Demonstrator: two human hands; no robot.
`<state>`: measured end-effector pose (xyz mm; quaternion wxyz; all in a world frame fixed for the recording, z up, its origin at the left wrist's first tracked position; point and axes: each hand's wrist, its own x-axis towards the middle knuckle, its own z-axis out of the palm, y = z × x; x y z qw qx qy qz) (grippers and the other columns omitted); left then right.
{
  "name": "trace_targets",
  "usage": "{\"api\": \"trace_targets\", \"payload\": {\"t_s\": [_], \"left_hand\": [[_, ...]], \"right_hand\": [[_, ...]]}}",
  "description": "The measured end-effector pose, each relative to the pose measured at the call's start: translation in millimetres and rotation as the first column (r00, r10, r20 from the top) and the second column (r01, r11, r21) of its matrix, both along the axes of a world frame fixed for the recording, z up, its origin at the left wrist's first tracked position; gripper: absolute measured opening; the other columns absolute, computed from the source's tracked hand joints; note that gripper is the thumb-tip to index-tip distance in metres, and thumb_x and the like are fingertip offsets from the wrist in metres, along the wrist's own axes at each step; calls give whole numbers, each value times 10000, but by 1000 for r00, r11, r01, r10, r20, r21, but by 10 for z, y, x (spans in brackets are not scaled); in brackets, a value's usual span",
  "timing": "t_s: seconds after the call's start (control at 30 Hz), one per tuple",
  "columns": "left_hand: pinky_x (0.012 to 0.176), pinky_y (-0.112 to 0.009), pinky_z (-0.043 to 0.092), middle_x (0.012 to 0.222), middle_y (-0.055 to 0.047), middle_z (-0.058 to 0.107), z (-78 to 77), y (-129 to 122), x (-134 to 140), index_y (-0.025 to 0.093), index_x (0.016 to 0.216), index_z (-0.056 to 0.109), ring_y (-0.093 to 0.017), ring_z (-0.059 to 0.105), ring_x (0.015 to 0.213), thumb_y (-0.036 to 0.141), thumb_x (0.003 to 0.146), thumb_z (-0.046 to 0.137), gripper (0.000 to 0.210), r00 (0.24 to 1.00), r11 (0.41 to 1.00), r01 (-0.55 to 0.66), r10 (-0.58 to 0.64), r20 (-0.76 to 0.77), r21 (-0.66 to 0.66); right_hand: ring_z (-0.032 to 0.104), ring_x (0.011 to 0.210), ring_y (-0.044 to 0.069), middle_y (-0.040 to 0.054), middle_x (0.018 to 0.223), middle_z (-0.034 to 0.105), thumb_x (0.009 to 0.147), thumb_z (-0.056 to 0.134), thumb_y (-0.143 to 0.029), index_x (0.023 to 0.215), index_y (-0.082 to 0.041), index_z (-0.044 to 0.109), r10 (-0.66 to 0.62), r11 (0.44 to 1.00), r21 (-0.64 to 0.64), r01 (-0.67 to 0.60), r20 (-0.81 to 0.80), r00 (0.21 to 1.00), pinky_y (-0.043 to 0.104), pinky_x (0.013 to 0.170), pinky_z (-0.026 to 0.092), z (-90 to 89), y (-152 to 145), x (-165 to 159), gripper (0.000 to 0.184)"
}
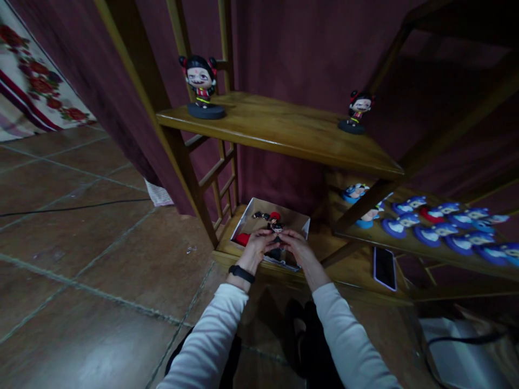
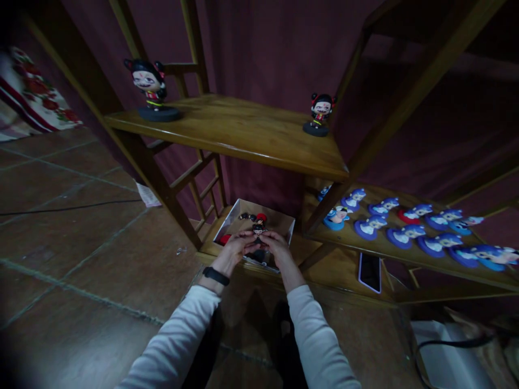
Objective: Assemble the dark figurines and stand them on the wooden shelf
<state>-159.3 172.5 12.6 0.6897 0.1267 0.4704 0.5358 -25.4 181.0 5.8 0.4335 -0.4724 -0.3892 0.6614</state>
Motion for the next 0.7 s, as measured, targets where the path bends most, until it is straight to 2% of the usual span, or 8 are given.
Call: {"api": "trace_targets", "payload": {"t_s": [0.13,0.37,0.57,0.7], "left_hand": [[637,-344,579,637,-32,631,50,-22,19,117,709,530,-152,642,584,50,642,718,210,1000,999,-17,17,8,41],[685,-363,568,649,-14,608,82,-38,52,129,776,511,-130,626,588,46,694,651,182,993,991,-113,114,-11,71],[598,-291,536,565,39,527,44,-35,117,134,803,546,-89,543,494,111,670,666,180,987,980,-143,152,-56,140],[544,-254,494,596,12,569,13,-28,177,119,792,570,-97,544,495,149,668,654,153,986,973,-147,159,-58,176]], "right_hand": [[602,723,147,-2,778,659,560,743,-437,726,-207,624,-10,996,92,6,39,999,288,674,482,-14,15,-15,307],[573,712,133,-4,804,651,554,728,-400,856,-219,642,-81,978,201,48,158,984,248,619,461,-41,46,-65,362],[571,679,137,-14,732,638,573,701,-420,767,-213,614,-134,968,237,81,217,967,261,625,470,-117,105,-99,298],[587,696,155,-7,756,655,585,696,-435,794,-220,618,-186,957,265,118,247,951,282,647,476,-175,128,-110,310]]}}
